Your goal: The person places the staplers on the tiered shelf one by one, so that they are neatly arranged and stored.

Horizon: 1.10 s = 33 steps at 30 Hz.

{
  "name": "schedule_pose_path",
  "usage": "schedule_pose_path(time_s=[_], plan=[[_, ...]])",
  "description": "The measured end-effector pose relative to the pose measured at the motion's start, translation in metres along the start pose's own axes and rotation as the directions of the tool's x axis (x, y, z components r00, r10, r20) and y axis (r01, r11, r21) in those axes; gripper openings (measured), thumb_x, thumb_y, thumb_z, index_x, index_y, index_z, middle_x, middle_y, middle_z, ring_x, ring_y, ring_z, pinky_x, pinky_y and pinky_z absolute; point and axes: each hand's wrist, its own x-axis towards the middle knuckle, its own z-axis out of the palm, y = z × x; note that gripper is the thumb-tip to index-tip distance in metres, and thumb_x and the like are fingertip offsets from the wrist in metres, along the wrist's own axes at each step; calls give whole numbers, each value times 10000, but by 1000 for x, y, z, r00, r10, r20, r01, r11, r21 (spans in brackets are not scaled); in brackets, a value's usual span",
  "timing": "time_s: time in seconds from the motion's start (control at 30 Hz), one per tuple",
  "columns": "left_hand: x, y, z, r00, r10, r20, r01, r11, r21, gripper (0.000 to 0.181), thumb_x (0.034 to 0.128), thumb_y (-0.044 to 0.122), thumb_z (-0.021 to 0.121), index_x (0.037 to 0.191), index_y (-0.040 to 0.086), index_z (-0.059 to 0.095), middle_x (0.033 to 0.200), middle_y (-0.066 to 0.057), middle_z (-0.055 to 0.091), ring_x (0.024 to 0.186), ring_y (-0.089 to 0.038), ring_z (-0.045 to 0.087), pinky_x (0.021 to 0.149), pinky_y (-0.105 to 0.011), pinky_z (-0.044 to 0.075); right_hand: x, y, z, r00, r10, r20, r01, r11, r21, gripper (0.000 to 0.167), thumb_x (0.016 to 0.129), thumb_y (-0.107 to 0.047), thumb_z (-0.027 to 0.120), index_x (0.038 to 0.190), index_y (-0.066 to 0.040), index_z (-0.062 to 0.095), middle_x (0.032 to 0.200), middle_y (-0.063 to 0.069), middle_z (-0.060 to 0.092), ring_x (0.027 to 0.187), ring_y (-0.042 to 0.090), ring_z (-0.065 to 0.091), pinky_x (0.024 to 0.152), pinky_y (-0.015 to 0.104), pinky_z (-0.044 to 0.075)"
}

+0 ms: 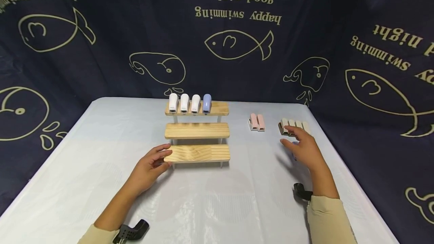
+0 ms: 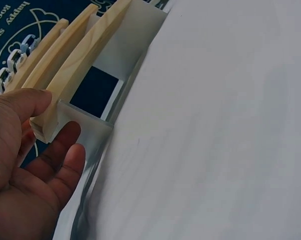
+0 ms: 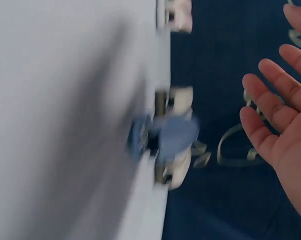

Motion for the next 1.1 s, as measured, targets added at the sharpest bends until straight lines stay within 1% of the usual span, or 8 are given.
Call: schedule_pose_path(time_s=[0.17, 0.33, 0.53, 0.6, 0.7, 0.8, 0.97, 1.1], plan=[[0, 0, 0, 1000, -6, -1, 6, 1000, -6, 384, 893, -9, 724, 1266, -49, 639, 1455, -113, 486, 1091, -268, 634, 904, -254, 537, -12, 27, -10, 997, 66, 30, -67, 998, 17, 544, 957, -160, 682, 1393, 83, 464, 1366, 319, 467, 1231, 471, 433, 911, 610, 395], [0, 1, -1, 1000, -13, 2, 13, 1000, -18, 393, 898, 3, 723, 1278, -42, 635, 1464, -98, 480, 1086, -261, 634, 901, -238, 534, -16, 42, -11, 986, 138, 97, -141, 990, 25, 590, 979, -204, 652, 1432, 88, 411, 1413, 349, 415, 1252, 514, 427, 914, 598, 424], [-1, 2, 0, 1000, -18, 6, 18, 1000, -19, 396, 901, 1, 719, 1282, -51, 629, 1460, -88, 483, 1084, -260, 633, 900, -239, 534, -22, 50, -8, 951, 208, 228, -219, 976, 21, 697, 971, -234, 664, 1488, 76, 314, 1373, 372, 450, 1238, 517, 457, 846, 377, 504], [-1, 3, 0, 1000, -21, 6, 21, 1000, -15, 394, 902, 3, 719, 1282, -49, 630, 1459, -84, 485, 1080, -255, 635, 900, -244, 536, -24, 52, -7, 941, 213, 262, -227, 974, 23, 720, 965, -225, 672, 1494, 82, 291, 1332, 380, 475, 1218, 497, 473, 840, 345, 499], [-2, 2, 0, 1000, -21, 2, 21, 1000, -4, 394, 903, 13, 721, 1282, -43, 633, 1457, -84, 488, 1072, -253, 637, 897, -254, 539, -27, 53, -6, 933, 213, 289, -227, 974, 14, 746, 960, -213, 678, 1501, 86, 261, 1330, 392, 461, 1214, 493, 462, 890, 430, 494], [-2, 1, 1, 1000, -18, 5, 18, 1000, 5, 395, 906, 21, 722, 1285, -40, 632, 1460, -90, 486, 1077, -249, 635, 903, -264, 537, -28, 54, -5, 935, 211, 286, -222, 975, 5, 755, 947, -170, 685, 1505, 88, 247, 1336, 418, 433, 1213, 513, 445, 925, 545, 458], [-2, 2, 1, 1000, -12, -4, 12, 1000, 8, 387, 902, 17, 724, 1274, -45, 638, 1453, -114, 492, 1067, -251, 638, 898, -268, 540, -29, 59, -1, 938, 207, 279, -210, 978, -21, 750, 929, -88, 671, 1517, 76, 234, 1343, 433, 417, 1201, 509, 448, 921, 574, 451], [-2, 4, 1, 1000, -6, -7, 6, 1000, 13, 384, 905, 11, 718, 1275, -51, 635, 1451, -114, 494, 1063, -252, 640, 893, -260, 541, -28, 62, 1, 931, 230, 283, -225, 973, -49, 752, 941, -99, 656, 1536, 47, 221, 1371, 429, 396, 1228, 516, 428, 949, 610, 428]])
